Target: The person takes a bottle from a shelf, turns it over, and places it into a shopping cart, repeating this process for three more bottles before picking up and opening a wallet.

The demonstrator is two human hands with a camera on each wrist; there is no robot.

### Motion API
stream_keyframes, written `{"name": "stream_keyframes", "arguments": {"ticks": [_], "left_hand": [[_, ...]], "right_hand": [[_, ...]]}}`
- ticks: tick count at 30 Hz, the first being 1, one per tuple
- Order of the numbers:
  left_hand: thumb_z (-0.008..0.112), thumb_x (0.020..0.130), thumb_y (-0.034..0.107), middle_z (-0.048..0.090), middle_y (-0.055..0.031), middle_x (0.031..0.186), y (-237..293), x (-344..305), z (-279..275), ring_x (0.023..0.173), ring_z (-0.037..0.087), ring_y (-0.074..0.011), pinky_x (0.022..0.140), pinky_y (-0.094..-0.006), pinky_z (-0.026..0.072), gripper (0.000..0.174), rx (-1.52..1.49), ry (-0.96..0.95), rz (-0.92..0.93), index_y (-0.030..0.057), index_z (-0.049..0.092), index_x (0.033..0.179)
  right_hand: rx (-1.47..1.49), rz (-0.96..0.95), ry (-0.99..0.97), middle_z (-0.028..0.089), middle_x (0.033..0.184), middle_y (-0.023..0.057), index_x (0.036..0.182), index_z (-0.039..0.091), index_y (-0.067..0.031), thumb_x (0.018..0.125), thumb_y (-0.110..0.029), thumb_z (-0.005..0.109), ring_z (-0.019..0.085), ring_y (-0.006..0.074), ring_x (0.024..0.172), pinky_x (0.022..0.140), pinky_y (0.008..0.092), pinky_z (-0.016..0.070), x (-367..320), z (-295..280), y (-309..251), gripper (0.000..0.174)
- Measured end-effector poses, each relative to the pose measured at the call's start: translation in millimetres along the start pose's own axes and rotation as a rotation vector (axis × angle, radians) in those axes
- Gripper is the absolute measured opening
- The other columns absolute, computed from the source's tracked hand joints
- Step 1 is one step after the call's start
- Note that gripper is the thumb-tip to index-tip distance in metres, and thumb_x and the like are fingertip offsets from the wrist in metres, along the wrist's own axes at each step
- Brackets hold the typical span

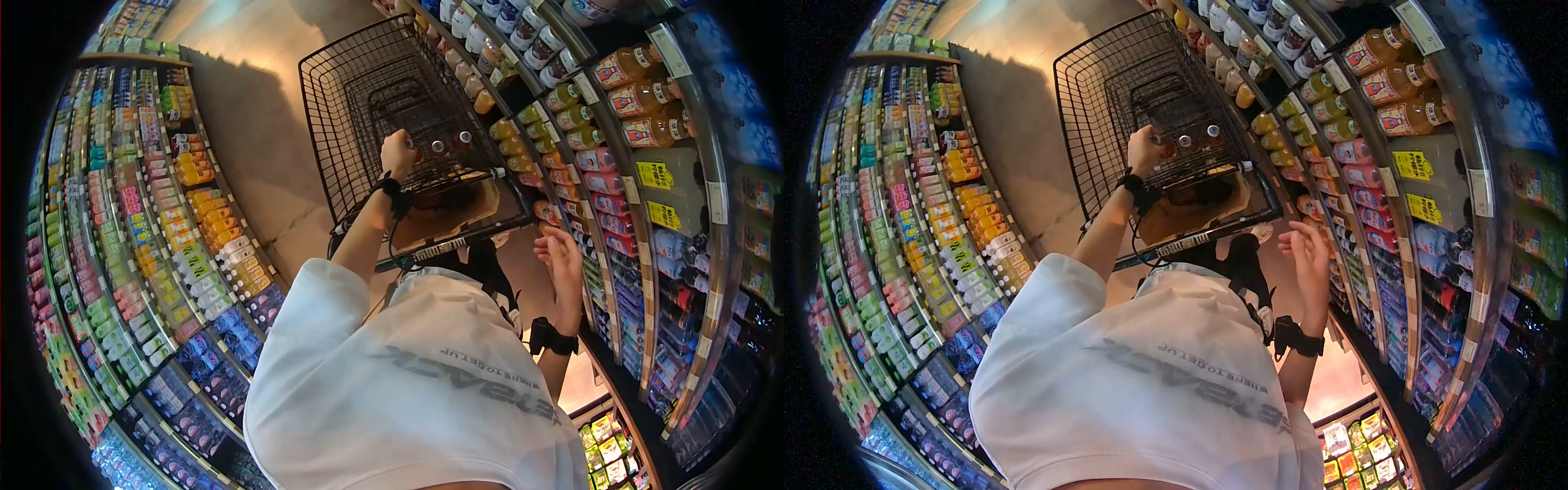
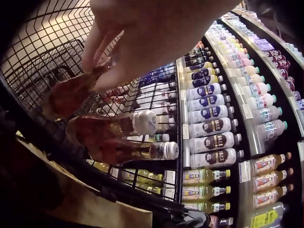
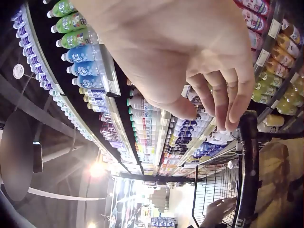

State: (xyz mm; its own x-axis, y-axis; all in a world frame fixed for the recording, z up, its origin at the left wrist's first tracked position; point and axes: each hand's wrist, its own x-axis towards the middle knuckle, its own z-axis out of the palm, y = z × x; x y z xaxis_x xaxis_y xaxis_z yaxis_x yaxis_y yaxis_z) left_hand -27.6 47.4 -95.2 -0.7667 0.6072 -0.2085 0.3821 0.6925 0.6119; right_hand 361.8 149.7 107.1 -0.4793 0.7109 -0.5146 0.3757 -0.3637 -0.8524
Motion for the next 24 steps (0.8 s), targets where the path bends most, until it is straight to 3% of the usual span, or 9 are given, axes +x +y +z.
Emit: {"name": "stream_keyframes", "arguments": {"ticks": [3, 6, 9, 15, 22, 24], "left_hand": [[0.073, 0.080, 0.000, 0.074, -0.0222, 0.098, 6, -4, -3, 0.093, 0.073, -0.0375, 0.081, -0.0425, 0.0595, 0.023, 0.018, -0.059, -0.051, -0.0035, 0.069, 0.102], [0.082, 0.071, 0.002, 0.073, -0.0199, 0.108, -11, 3, 7, 0.093, 0.073, -0.0336, 0.082, -0.0401, 0.0593, 0.041, 0.051, -0.117, -0.032, -0.0014, 0.070, 0.109], [0.075, 0.079, 0.000, 0.072, -0.0224, 0.111, -12, 4, 10, 0.102, 0.072, -0.0374, 0.089, -0.0407, 0.0591, 0.032, 0.067, -0.180, -0.055, -0.0022, 0.071, 0.111], [0.079, 0.078, 0.000, 0.072, -0.0219, 0.118, -10, 4, 9, 0.106, 0.072, -0.0335, 0.089, -0.0403, 0.0599, 0.039, 0.074, -0.304, -0.105, -0.0011, 0.071, 0.116], [0.088, 0.068, 0.009, 0.075, -0.0174, 0.107, -8, 10, -1, 0.101, 0.073, -0.0303, 0.085, -0.0391, 0.0602, 0.052, 0.066, -0.392, -0.166, -0.0027, 0.071, 0.116], [0.088, 0.069, 0.014, 0.075, -0.0173, 0.107, -30, 16, 10, 0.101, 0.073, -0.0294, 0.085, -0.0396, 0.0596, 0.050, 0.031, -0.392, -0.160, -0.0021, 0.071, 0.113]], "right_hand": [[0.015, -0.010, -0.005, 0.071, 0.106, 0.0098, 0.130, 0.060, 0.0016, 0.108, -0.021, 0.056, 0.067, 0.0139, 0.094, 0.087, 0.0272, 0.0534, -1, 1, -2, 0.032], [0.020, -0.018, -0.010, 0.071, 0.105, 0.0094, 0.130, 0.060, 0.0011, 0.108, -0.022, 0.056, 0.067, 0.0138, 0.095, 0.087, 0.0270, 0.0530, -1, -1, -4, 0.032], [0.009, -0.036, -0.023, 0.071, 0.106, 0.0092, 0.130, 0.061, 0.0005, 0.108, -0.022, 0.055, 0.067, 0.0138, 0.095, 0.087, 0.0268, 0.0527, 0, -4, -4, 0.032], [-0.006, -0.072, -0.009, 0.071, 0.106, 0.0092, 0.130, 0.061, -0.0002, 0.108, -0.023, 0.055, 0.068, 0.0137, 0.096, 0.087, 0.0268, 0.0526, -4, -17, -6, 0.032], [0.015, -0.100, 0.009, 0.072, 0.106, 0.0097, 0.129, 0.061, -0.0007, 0.108, -0.022, 0.056, 0.069, 0.0140, 0.094, 0.085, 0.0265, 0.0539, -11, -35, -2, 0.030], [0.035, -0.112, 0.016, 0.072, 0.105, 0.0096, 0.129, 0.061, -0.0006, 0.108, -0.022, 0.057, 0.069, 0.0141, 0.094, 0.085, 0.0267, 0.0548, -11, -39, 3, 0.030]]}}
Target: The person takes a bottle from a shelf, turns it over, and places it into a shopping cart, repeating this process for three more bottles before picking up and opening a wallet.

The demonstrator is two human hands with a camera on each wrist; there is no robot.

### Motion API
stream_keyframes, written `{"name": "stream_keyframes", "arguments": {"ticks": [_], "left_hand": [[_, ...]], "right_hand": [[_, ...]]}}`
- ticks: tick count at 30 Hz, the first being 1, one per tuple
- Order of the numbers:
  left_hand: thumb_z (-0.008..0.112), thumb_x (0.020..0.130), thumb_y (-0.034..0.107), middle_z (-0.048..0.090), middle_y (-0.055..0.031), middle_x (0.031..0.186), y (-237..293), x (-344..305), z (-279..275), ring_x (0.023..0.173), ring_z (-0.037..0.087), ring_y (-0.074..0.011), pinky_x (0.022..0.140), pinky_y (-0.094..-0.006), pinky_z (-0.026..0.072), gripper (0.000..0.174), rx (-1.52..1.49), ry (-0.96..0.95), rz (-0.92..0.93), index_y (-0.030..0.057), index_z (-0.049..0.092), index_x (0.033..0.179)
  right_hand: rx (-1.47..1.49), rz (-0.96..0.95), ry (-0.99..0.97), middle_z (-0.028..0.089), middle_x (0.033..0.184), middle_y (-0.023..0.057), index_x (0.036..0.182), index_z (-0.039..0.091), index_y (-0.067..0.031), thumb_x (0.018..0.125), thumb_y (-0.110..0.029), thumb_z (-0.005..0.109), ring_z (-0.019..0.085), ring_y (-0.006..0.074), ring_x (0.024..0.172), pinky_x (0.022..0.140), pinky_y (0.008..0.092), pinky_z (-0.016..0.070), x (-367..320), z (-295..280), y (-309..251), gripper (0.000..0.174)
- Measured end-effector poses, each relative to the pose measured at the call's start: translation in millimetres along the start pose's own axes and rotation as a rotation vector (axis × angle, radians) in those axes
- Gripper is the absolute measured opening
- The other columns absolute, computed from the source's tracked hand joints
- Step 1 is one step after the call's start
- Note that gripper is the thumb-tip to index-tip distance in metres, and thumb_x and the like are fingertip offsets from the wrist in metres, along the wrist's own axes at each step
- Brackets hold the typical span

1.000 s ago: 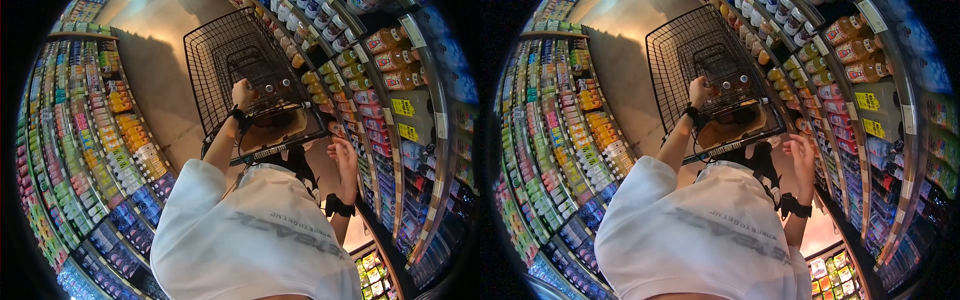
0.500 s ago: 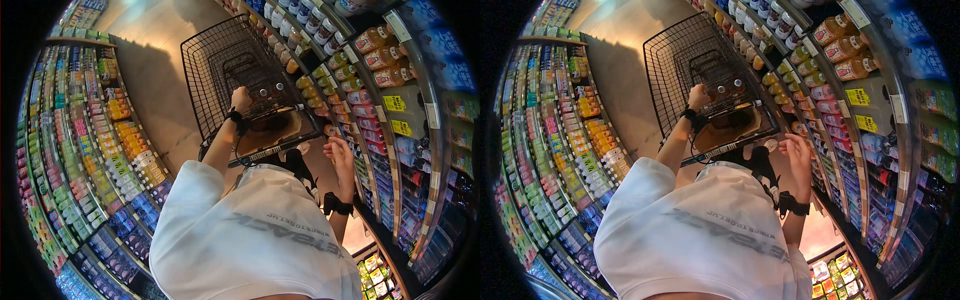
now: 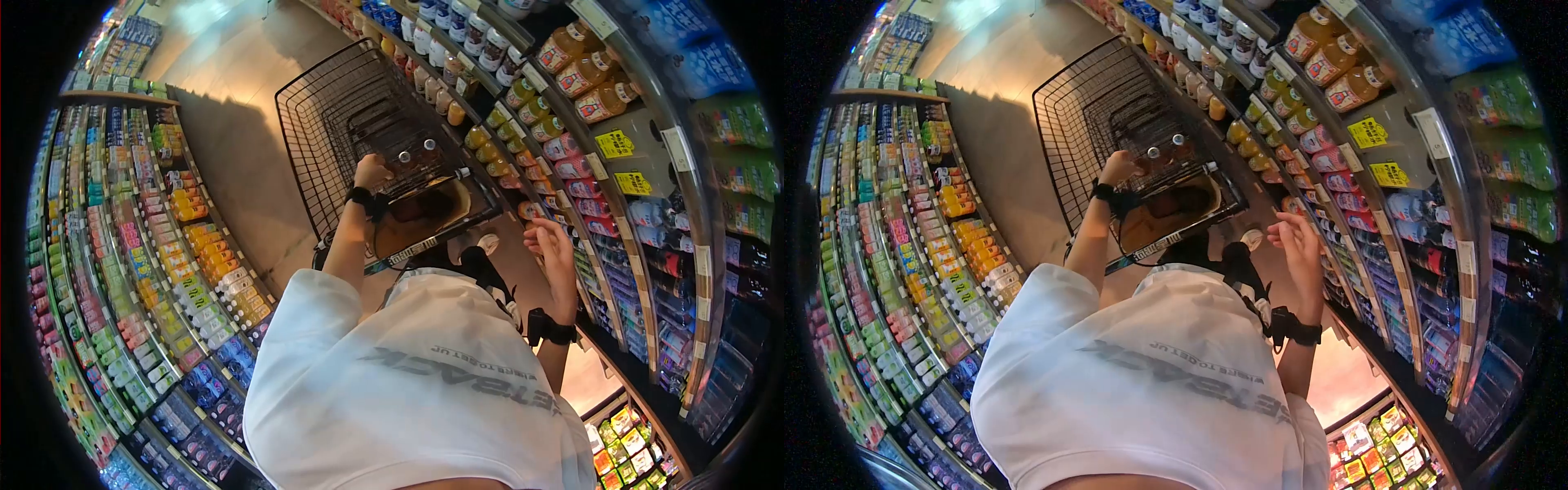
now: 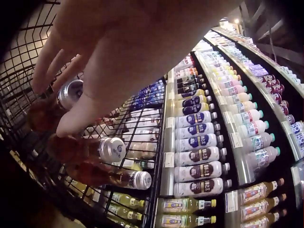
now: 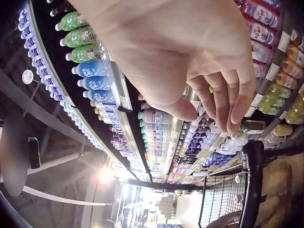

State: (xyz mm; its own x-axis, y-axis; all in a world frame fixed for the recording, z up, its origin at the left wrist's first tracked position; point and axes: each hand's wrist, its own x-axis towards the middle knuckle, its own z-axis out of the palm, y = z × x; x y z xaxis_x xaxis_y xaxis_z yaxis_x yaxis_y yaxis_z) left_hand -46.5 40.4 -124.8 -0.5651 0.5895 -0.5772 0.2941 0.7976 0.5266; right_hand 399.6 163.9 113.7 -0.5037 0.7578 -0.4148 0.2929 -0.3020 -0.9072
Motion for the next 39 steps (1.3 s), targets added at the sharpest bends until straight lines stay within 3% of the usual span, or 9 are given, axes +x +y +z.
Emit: {"name": "stream_keyframes", "arguments": {"ticks": [3, 5, 7, 8, 10, 12, 19, 29, 39], "left_hand": [[0.078, 0.082, 0.026, 0.075, -0.0130, 0.095, -43, 28, 6, 0.080, 0.072, -0.0254, 0.071, -0.0412, 0.0589, 0.027, -0.239, -0.104, 0.278, 0.0044, 0.073, 0.097], [0.073, 0.085, 0.028, 0.073, -0.0104, 0.088, 67, -60, -22, 0.078, 0.071, -0.0285, 0.067, -0.0409, 0.0566, 0.020, 1.022, 0.101, 0.639, 0.0087, 0.075, 0.080], [0.075, 0.087, 0.024, 0.068, -0.0055, 0.085, 23, -29, -23, 0.073, 0.063, -0.0213, 0.065, -0.0355, 0.0524, 0.019, 0.688, 0.023, 0.566, 0.0078, 0.071, 0.097], [0.077, 0.088, 0.022, 0.065, -0.0030, 0.083, -13, 1, -27, 0.071, 0.059, -0.0177, 0.064, -0.0328, 0.0504, 0.023, 0.127, -0.046, 0.318, 0.0073, 0.070, 0.105], [0.079, 0.090, 0.018, 0.060, 0.0020, 0.079, -27, 12, -40, 0.067, 0.052, -0.0104, 0.063, -0.0274, 0.0462, 0.035, -0.319, 0.001, 0.043, 0.0063, 0.067, 0.121], [0.082, 0.086, 0.024, 0.071, -0.0097, 0.111, 4, -21, -64, 0.103, 0.064, -0.0212, 0.087, -0.0365, 0.0510, 0.057, -0.291, -0.018, -0.014, 0.0091, 0.054, 0.133], [0.087, 0.084, 0.030, 0.068, -0.0167, 0.123, 60, -72, -98, 0.104, 0.063, -0.0228, 0.084, -0.0366, 0.0504, 0.074, -0.310, 0.193, 0.052, 0.0017, 0.053, 0.143], [0.085, 0.086, 0.026, 0.066, -0.0175, 0.124, 116, -112, -119, 0.101, 0.065, -0.0190, 0.078, -0.0288, 0.0503, 0.070, -0.429, 0.258, 0.205, -0.0027, 0.053, 0.141], [0.081, 0.091, 0.021, 0.065, -0.0164, 0.127, 149, -147, -121, 0.102, 0.064, -0.0189, 0.082, -0.0312, 0.0515, 0.060, -0.576, 0.302, 0.305, 0.0009, 0.056, 0.141]], "right_hand": [[0.019, -0.040, 0.052, 0.072, 0.104, 0.0095, 0.128, 0.062, -0.0014, 0.108, -0.025, 0.059, 0.069, 0.0137, 0.093, 0.084, 0.0270, 0.0550, -2, -9, 2, 0.032], [0.042, -0.083, 0.077, 0.071, 0.106, 0.0098, 0.129, 0.062, -0.0021, 0.108, -0.027, 0.059, 0.069, 0.0138, 0.094, 0.086, 0.0274, 0.0547, -5, -20, 2, 0.033], [0.031, -0.156, 0.114, 0.070, 0.106, 0.0092, 0.128, 0.060, -0.0008, 0.107, -0.021, 0.060, 0.069, 0.0140, 0.097, 0.088, 0.0296, 0.0562, -11, -38, -5, 0.029], [-0.005, -0.224, 0.142, 0.070, 0.105, 0.0080, 0.126, 0.061, -0.0011, 0.107, -0.020, 0.060, 0.069, 0.0136, 0.098, 0.089, 0.0302, 0.0564, -19, -44, -22, 0.027], [-0.076, -0.402, 0.247, 0.069, 0.102, 0.0066, 0.122, 0.063, -0.0012, 0.107, -0.020, 0.059, 0.069, 0.0131, 0.095, 0.086, 0.0291, 0.0568, -47, -60, -68, 0.024], [-0.130, -0.504, 0.501, 0.071, 0.102, 0.0053, 0.118, 0.066, -0.0019, 0.106, -0.017, 0.060, 0.069, 0.0121, 0.090, 0.080, 0.0277, 0.0564, -75, -86, -89, 0.020], [-0.075, -0.997, 1.343, 0.063, 0.088, 0.0019, 0.112, 0.064, -0.0030, 0.105, -0.012, 0.058, 0.059, 0.0074, 0.078, 0.070, 0.0227, 0.0468, -131, -219, -141, 0.013], [-0.665, -0.923, 1.416, 0.066, 0.127, 0.0235, 0.140, 0.052, 0.0044, 0.091, -0.017, 0.078, 0.066, 0.0347, 0.117, 0.100, 0.0392, 0.0516, -93, -338, -192, 0.059], [-0.598, -0.927, 1.477, 0.067, 0.113, 0.0194, 0.126, 0.063, 0.0050, 0.088, -0.016, 0.082, 0.070, 0.0305, 0.102, 0.090, 0.0369, 0.0549, -87, -343, -199, 0.048]]}}
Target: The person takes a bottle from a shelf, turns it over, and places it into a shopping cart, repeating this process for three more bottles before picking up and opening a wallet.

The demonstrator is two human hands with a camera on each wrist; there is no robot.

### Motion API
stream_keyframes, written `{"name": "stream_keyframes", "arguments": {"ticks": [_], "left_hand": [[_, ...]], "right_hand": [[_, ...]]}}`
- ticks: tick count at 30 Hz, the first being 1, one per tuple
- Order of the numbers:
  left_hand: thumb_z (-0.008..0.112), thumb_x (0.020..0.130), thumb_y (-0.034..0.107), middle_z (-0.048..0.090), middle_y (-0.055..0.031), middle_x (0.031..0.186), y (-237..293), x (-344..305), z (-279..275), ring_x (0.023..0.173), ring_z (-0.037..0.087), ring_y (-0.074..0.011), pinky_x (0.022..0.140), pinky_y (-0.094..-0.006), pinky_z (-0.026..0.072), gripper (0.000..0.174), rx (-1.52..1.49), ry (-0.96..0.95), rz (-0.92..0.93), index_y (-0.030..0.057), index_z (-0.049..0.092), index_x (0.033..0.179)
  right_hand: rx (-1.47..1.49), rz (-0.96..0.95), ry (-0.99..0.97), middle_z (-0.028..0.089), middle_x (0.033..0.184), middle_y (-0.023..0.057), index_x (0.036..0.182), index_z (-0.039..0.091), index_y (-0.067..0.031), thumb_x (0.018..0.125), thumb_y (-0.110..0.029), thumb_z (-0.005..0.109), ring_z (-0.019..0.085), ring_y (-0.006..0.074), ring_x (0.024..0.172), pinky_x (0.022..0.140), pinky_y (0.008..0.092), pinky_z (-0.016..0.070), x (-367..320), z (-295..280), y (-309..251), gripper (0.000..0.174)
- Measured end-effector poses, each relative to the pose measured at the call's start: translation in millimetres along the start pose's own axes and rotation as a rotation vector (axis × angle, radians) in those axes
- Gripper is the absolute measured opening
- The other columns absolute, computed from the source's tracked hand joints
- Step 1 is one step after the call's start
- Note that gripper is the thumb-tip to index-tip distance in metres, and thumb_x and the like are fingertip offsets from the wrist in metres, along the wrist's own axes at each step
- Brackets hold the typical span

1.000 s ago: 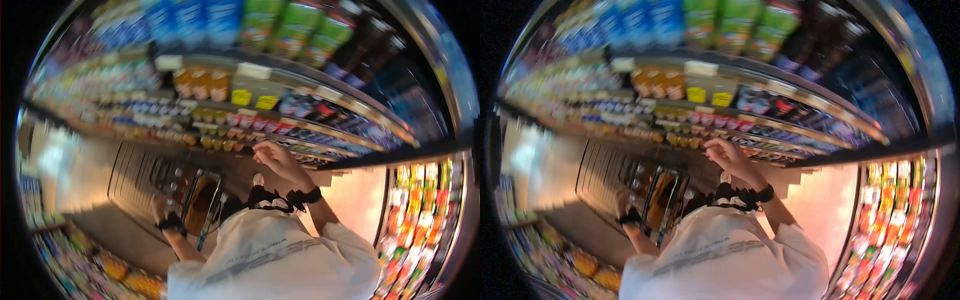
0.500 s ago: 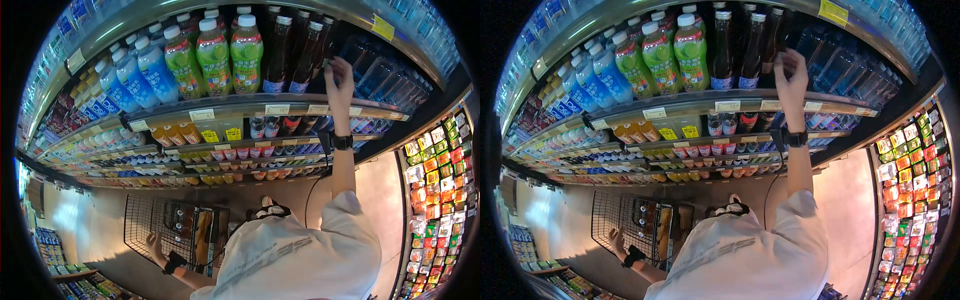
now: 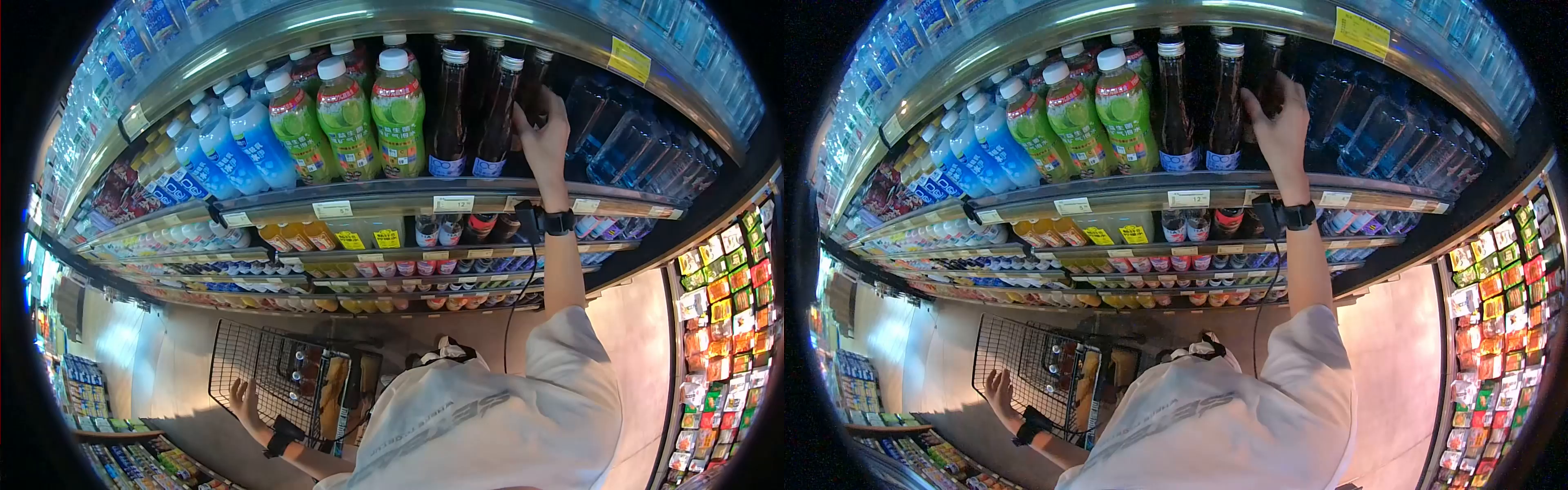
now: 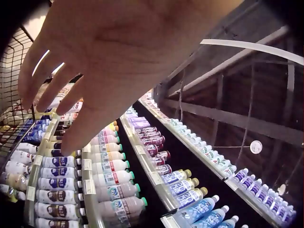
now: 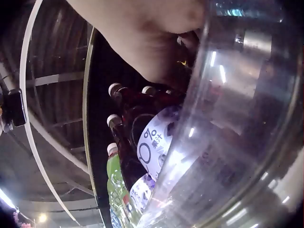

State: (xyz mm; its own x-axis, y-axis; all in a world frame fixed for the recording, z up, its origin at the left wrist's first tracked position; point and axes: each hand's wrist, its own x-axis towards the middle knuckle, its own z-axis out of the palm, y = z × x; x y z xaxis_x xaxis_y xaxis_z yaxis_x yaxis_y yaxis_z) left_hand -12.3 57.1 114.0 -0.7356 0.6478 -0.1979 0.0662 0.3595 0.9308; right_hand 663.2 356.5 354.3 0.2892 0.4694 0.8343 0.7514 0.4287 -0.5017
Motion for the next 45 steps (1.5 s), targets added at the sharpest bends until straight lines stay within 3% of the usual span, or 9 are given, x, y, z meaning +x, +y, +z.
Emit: {"name": "stream_keyframes", "arguments": {"ticks": [17, 19, 23, 27, 28, 31, 35, 40, 45], "left_hand": [[0.077, 0.091, 0.006, 0.067, -0.0162, 0.123, 92, -49, 7, 0.112, 0.065, -0.0234, 0.096, -0.0340, 0.0534, 0.047, -0.009, -0.222, 0.251, -0.0022, 0.059, 0.134], [0.075, 0.091, 0.001, 0.067, -0.0153, 0.124, 102, -54, 12, 0.115, 0.065, -0.0224, 0.097, -0.0340, 0.0533, 0.045, 0.006, -0.288, 0.328, -0.0015, 0.060, 0.134], [0.072, 0.092, -0.005, 0.067, -0.0144, 0.128, 148, -81, 37, 0.121, 0.064, -0.0209, 0.102, -0.0342, 0.0516, 0.044, 0.006, -0.503, 0.468, -0.0020, 0.060, 0.134], [0.067, 0.097, 0.001, 0.065, -0.0160, 0.136, 200, -119, 79, 0.128, 0.061, -0.0216, 0.110, -0.0349, 0.0450, 0.041, -0.128, -0.677, 0.433, -0.0053, 0.059, 0.137], [0.061, 0.102, 0.007, 0.065, -0.0157, 0.136, 206, -122, 91, 0.128, 0.060, -0.0211, 0.112, -0.0353, 0.0429, 0.038, -0.179, -0.717, 0.515, -0.0053, 0.058, 0.138], [0.052, 0.109, 0.020, 0.065, -0.0123, 0.132, 224, -134, 116, 0.123, 0.059, -0.0196, 0.105, -0.0316, 0.0435, 0.038, -0.078, -0.577, 0.722, -0.0057, 0.057, 0.136], [0.044, 0.113, 0.032, 0.067, -0.0123, 0.114, 225, -145, 143, 0.108, 0.064, -0.0167, 0.096, -0.0302, 0.0485, 0.045, -0.416, -0.566, 0.609, -0.0059, 0.050, 0.138], [0.041, 0.114, 0.034, 0.064, -0.0094, 0.096, 214, -140, 149, 0.085, 0.066, -0.0149, 0.079, -0.0292, 0.0538, 0.043, -0.623, -0.542, 0.502, -0.0030, 0.051, 0.134], [0.040, 0.114, 0.039, 0.059, -0.0066, 0.086, 215, -143, 132, 0.069, 0.059, -0.0152, 0.070, -0.0298, 0.0546, 0.049, -0.768, -0.557, 0.485, -0.0022, 0.049, 0.139]], "right_hand": [[-0.078, -0.330, 0.370, 0.062, 0.126, 0.0170, 0.129, 0.058, 0.0001, 0.082, -0.001, 0.085, 0.062, 0.0258, 0.108, 0.083, 0.0354, 0.0545, -50, -56, -58, 0.054], [0.387, -0.279, 0.342, 0.059, 0.134, 0.0217, 0.141, 0.047, 0.0015, 0.087, 0.000, 0.079, 0.064, 0.0274, 0.110, 0.083, 0.0360, 0.0569, -59, -48, -85, 0.063], [0.591, -0.189, 0.038, 0.057, 0.131, 0.0218, 0.154, 0.030, 0.0075, 0.103, -0.031, 0.062, 0.065, 0.0316, 0.114, 0.095, 0.0415, 0.0551, -101, -45, -141, 0.071], [1.061, 0.165, -0.561, 0.062, 0.119, 0.0184, 0.148, 0.038, 0.0100, 0.108, -0.034, 0.052, 0.066, 0.0252, 0.102, 0.088, 0.0368, 0.0541, -147, -7, -189, 0.061], [1.256, 0.261, -0.732, 0.064, 0.121, 0.0144, 0.142, 0.047, 0.0094, 0.107, -0.018, 0.052, 0.065, 0.0208, 0.106, 0.096, 0.0344, 0.0494, -156, 6, -195, 0.044], [1.157, 0.507, -1.079, 0.066, 0.119, 0.0094, 0.141, 0.051, 0.0056, 0.109, -0.024, 0.052, 0.063, 0.0160, 0.106, 0.097, 0.0311, 0.0476, -201, 43, -208, 0.043], [1.251, 0.482, -1.317, 0.065, 0.120, 0.0057, 0.139, 0.054, 0.0030, 0.110, -0.030, 0.051, 0.057, 0.0115, 0.109, 0.097, 0.0286, 0.0449, -226, 56, -246, 0.043], [1.098, 0.443, -1.130, 0.065, 0.120, 0.0061, 0.137, 0.055, 0.0030, 0.110, -0.030, 0.050, 0.057, 0.0112, 0.108, 0.094, 0.0284, 0.0462, -259, 70, -272, 0.043], [1.439, 0.884, -1.663, 0.068, 0.115, 0.0139, 0.134, 0.055, 0.0024, 0.105, -0.028, 0.062, 0.071, 0.0214, 0.101, 0.091, 0.0350, 0.0583, -268, 62, -263, 0.042]]}}
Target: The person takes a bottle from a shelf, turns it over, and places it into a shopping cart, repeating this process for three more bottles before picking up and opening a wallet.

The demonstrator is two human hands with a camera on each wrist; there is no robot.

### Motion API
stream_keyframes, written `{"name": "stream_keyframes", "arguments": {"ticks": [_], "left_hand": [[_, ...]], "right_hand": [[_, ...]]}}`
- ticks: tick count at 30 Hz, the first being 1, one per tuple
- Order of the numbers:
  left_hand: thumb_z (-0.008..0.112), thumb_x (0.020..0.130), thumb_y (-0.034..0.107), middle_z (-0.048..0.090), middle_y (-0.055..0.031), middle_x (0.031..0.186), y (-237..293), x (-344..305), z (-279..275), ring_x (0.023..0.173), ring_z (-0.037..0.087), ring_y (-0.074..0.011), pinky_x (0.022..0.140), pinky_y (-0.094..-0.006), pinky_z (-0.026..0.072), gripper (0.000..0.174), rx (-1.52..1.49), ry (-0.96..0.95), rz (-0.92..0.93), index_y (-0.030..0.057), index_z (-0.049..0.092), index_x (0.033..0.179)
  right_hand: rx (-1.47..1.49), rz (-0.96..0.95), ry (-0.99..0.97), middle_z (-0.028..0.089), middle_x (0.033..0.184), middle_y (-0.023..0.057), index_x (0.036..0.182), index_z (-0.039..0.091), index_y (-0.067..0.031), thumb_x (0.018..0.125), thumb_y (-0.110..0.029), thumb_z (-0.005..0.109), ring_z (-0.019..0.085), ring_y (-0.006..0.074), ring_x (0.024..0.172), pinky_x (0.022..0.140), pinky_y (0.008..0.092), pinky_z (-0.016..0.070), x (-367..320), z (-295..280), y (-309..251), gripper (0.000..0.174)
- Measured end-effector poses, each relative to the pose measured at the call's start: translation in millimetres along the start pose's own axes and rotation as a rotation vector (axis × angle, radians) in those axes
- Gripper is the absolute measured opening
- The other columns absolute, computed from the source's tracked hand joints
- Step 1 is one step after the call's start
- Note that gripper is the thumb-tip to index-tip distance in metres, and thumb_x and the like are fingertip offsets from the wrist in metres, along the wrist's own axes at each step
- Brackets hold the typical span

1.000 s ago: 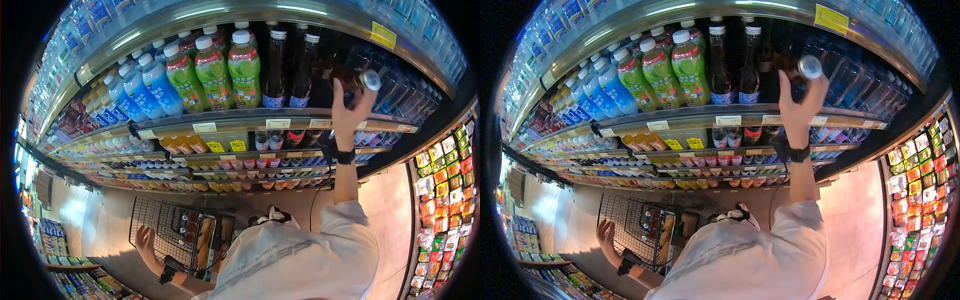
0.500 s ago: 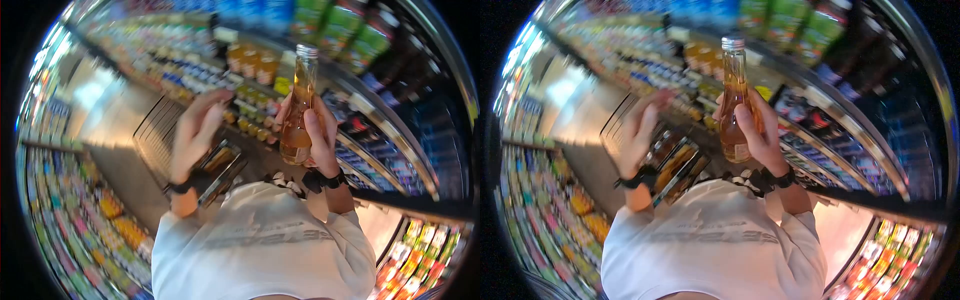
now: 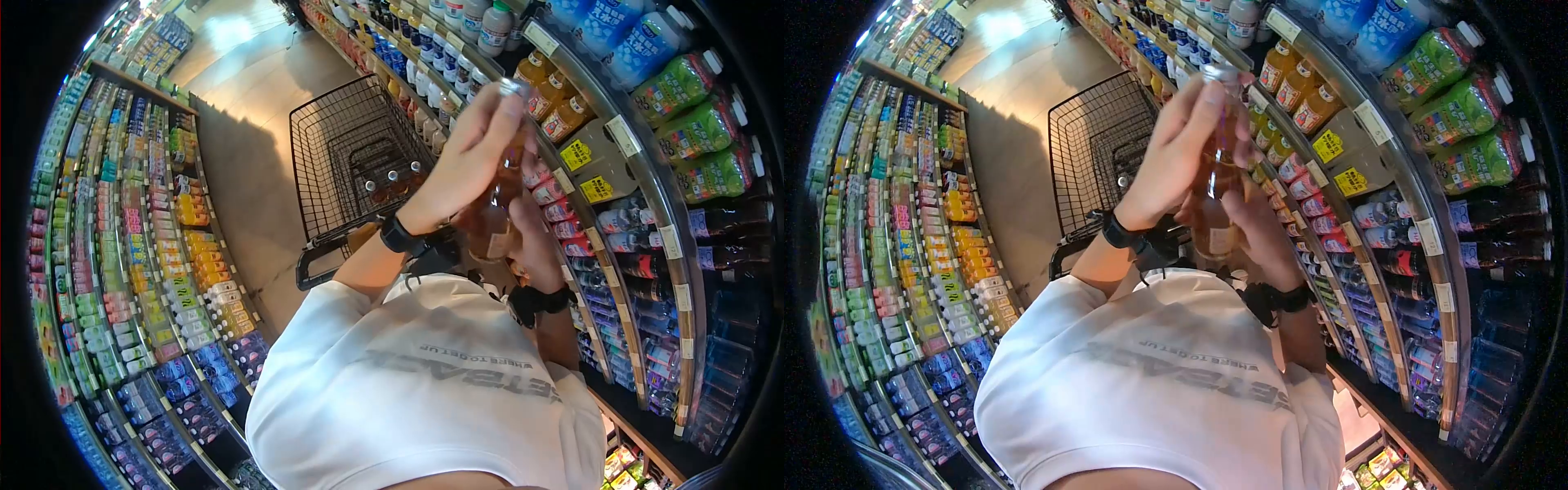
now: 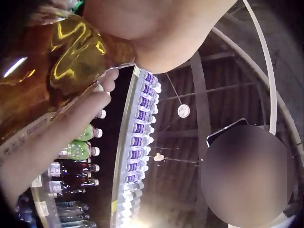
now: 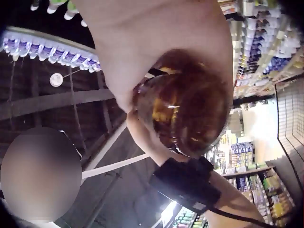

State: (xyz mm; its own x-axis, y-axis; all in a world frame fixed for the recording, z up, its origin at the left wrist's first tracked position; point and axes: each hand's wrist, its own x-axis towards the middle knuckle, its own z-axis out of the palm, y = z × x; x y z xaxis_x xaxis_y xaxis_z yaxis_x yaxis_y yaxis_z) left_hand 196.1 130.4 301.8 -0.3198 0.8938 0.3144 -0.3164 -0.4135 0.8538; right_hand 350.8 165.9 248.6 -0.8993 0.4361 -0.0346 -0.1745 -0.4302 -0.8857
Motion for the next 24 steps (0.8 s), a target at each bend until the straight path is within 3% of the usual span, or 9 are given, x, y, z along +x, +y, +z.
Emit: {"name": "stream_keyframes", "arguments": {"ticks": [1, 3, 7, 10, 11, 14, 15, 19, 24], "left_hand": [[0.040, 0.114, 0.040, 0.058, -0.0062, 0.085, 5, 2, -2, 0.068, 0.058, -0.0144, 0.069, -0.0299, 0.0546, 0.050, -0.016, 0.015, 0.032, -0.0022, 0.049, 0.139], [0.040, 0.113, 0.043, 0.057, -0.0048, 0.084, 13, 4, -1, 0.062, 0.054, -0.0121, 0.062, -0.0310, 0.0536, 0.053, -0.092, 0.100, 0.057, -0.0020, 0.049, 0.138], [0.044, 0.112, 0.044, 0.056, -0.0033, 0.079, 26, 1, -2, 0.054, 0.050, -0.0104, 0.057, -0.0310, 0.0519, 0.051, -0.170, 0.028, 0.123, -0.0019, 0.053, 0.131], [0.056, 0.109, 0.033, 0.055, -0.0026, 0.073, 27, 2, -3, 0.053, 0.050, -0.0102, 0.057, -0.0304, 0.0513, 0.037, 0.113, 0.086, 0.157, -0.0016, 0.059, 0.120], [0.067, 0.103, 0.020, 0.053, -0.0016, 0.066, 33, -3, 5, 0.054, 0.052, -0.0106, 0.057, -0.0307, 0.0507, 0.020, 0.243, 0.174, 0.144, 0.0012, 0.061, 0.098], [0.076, 0.098, 0.020, 0.057, 0.0003, 0.060, 14, -5, 2, 0.051, 0.055, -0.0077, 0.052, -0.0244, 0.0450, 0.029, -0.015, 0.231, 0.143, 0.0039, 0.058, 0.081], [0.074, 0.099, 0.020, 0.055, 0.0011, 0.057, 11, -6, 5, 0.049, 0.053, -0.0065, 0.050, -0.0237, 0.0434, 0.033, -0.068, 0.215, 0.153, 0.0070, 0.054, 0.077], [0.074, 0.097, 0.019, 0.057, 0.0017, 0.055, 24, -17, 21, 0.049, 0.051, -0.0036, 0.045, -0.0228, 0.0369, 0.043, -0.016, 0.164, 0.072, 0.0067, 0.052, 0.063], [0.075, 0.094, 0.013, 0.055, 0.0020, 0.053, 18, -20, 30, 0.047, 0.048, -0.0030, 0.045, -0.0231, 0.0344, 0.036, 0.350, 0.183, 0.247, 0.0048, 0.056, 0.065]], "right_hand": [[-0.049, 0.071, -0.094, 0.068, 0.114, 0.0147, 0.133, 0.055, 0.0020, 0.104, -0.028, 0.063, 0.072, 0.0230, 0.099, 0.090, 0.0367, 0.0599, 1, -6, 13, 0.042], [0.260, 0.176, -0.343, 0.070, 0.107, 0.0141, 0.129, 0.056, 0.0004, 0.097, -0.028, 0.073, 0.073, 0.0227, 0.093, 0.082, 0.0359, 0.0614, -2, -13, 23, 0.046], [-0.030, 0.156, -0.285, 0.070, 0.105, 0.0114, 0.125, 0.057, -0.0016, 0.083, -0.030, 0.086, 0.072, 0.0208, 0.088, 0.079, 0.0330, 0.0582, -4, -23, 25, 0.058], [-0.410, -0.099, 0.013, 0.067, 0.111, 0.0146, 0.131, 0.053, -0.0023, 0.082, -0.024, 0.088, 0.071, 0.0205, 0.095, 0.079, 0.0334, 0.0584, 0, -18, 25, 0.064], [-0.553, -0.176, 0.130, 0.067, 0.114, 0.0156, 0.133, 0.052, -0.0025, 0.082, -0.023, 0.088, 0.070, 0.0207, 0.099, 0.081, 0.0339, 0.0577, 2, -19, 23, 0.066], [-1.012, -0.433, 0.497, 0.065, 0.125, 0.0184, 0.134, 0.051, -0.0025, 0.077, -0.019, 0.092, 0.066, 0.0229, 0.116, 0.097, 0.0369, 0.0527, 10, -28, 21, 0.072], [-1.034, -0.442, 0.496, 0.064, 0.124, 0.0189, 0.133, 0.051, -0.0012, 0.080, -0.019, 0.090, 0.066, 0.0231, 0.114, 0.098, 0.0373, 0.0520, 9, -26, 18, 0.068], [-0.767, -0.364, 0.363, 0.063, 0.123, 0.0139, 0.136, 0.048, -0.0016, 0.086, -0.008, 0.083, 0.064, 0.0218, 0.114, 0.100, 0.0361, 0.0502, 0, -6, 20, 0.062], [-0.345, -0.152, 0.253, 0.061, 0.125, 0.0091, 0.141, 0.046, -0.0037, 0.087, -0.008, 0.081, 0.062, 0.0163, 0.114, 0.100, 0.0326, 0.0507, -3, -24, 36, 0.065]]}}
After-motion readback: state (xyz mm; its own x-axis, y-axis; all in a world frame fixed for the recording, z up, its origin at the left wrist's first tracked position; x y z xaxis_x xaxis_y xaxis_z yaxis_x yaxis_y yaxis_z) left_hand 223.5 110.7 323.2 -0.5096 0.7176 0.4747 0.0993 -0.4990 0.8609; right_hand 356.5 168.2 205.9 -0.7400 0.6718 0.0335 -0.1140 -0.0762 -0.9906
